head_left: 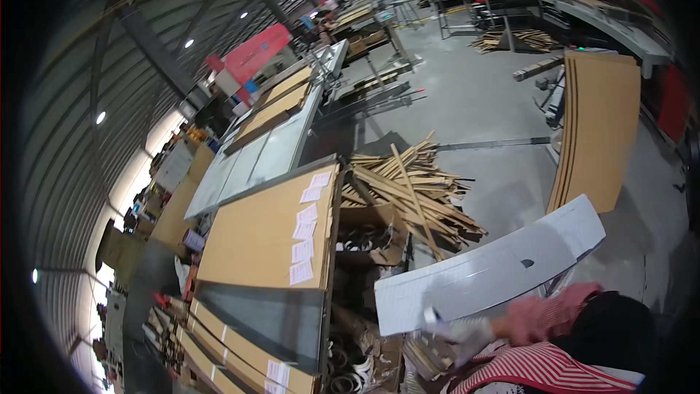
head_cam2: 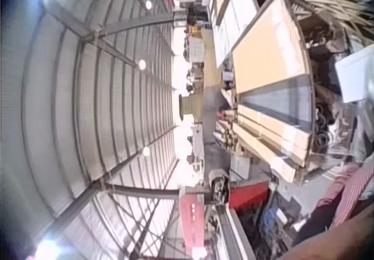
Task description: Organizing, labeling, and taping large cardboard sheets used for packaging in a manufacturing environment.
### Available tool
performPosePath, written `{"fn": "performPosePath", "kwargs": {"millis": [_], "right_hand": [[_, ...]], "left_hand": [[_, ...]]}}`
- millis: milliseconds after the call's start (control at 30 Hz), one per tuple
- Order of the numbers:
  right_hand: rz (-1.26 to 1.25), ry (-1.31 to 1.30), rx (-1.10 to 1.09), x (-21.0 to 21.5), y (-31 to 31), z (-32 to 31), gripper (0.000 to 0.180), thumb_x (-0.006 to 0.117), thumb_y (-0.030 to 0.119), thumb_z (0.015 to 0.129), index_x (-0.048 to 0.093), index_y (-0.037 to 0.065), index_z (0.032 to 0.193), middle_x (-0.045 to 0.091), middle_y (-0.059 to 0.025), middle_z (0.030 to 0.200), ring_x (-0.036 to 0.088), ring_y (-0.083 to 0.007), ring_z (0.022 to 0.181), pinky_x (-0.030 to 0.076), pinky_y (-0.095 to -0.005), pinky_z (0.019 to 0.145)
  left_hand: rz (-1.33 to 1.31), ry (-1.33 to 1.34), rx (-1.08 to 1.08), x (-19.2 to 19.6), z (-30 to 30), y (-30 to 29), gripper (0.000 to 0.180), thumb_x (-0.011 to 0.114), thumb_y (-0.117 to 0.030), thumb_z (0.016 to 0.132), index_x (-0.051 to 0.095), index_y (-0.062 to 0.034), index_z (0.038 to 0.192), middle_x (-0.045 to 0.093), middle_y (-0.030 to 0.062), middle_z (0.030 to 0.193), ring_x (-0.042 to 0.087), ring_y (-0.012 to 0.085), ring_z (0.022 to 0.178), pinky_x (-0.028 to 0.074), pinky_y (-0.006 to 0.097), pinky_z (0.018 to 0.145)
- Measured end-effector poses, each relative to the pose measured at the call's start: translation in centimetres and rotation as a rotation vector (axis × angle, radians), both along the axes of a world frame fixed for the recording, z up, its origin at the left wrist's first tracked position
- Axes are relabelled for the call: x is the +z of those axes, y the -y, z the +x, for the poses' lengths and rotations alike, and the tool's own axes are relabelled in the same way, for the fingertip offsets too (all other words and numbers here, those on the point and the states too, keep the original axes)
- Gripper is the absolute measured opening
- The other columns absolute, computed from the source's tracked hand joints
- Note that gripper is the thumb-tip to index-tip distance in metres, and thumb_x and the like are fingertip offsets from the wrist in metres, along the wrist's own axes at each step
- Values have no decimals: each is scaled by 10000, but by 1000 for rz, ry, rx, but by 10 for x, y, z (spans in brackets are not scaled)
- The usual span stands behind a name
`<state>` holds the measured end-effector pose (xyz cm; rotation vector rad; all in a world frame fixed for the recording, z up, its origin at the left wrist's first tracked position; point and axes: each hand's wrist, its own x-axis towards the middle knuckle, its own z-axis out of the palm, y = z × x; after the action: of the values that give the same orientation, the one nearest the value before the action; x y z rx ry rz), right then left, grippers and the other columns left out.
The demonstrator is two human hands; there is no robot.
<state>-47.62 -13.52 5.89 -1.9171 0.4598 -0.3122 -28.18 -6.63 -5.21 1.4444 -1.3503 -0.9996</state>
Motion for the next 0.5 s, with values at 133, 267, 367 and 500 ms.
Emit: {"fn": "performPosePath", "kwargs": {"millis": [133,267,367,500], "right_hand": [[438,331,87,-126,-22,72,894,796,217,558,286,42,1271,458,-147,1160,451,-258,1083,365,-338,932],[263,377,109,-96,-32,78,888,824,192,546,310,42,1254,457,-120,1174,434,-200,1103,363,-333,952],[363,264,106,-201,-35,101,950,823,290,538,288,24,1277,485,-132,1162,462,-205,1069,373,-328,928],[47,206,-75,-34,-6,115,923,820,294,564,298,23,1275,440,-135,1226,455,-187,1074,388,-341,932]], "left_hand": [[167,-204,2,-23,11,-14,745,687,-268,679,333,-129,1320,489,189,1138,487,317,1026,379,419,909],[315,-363,-57,-43,22,-33,748,696,-229,680,326,-109,1320,491,173,1146,499,286,1015,391,395,898],[369,-376,-142,-44,27,-41,752,703,-200,681,321,-95,1320,492,160,1152,507,262,1006,401,378,890],[250,-259,-229,7,68,-43,757,712,-161,682,313,-75,1319,493,144,1160,519,230,995,414,354,879]]}}
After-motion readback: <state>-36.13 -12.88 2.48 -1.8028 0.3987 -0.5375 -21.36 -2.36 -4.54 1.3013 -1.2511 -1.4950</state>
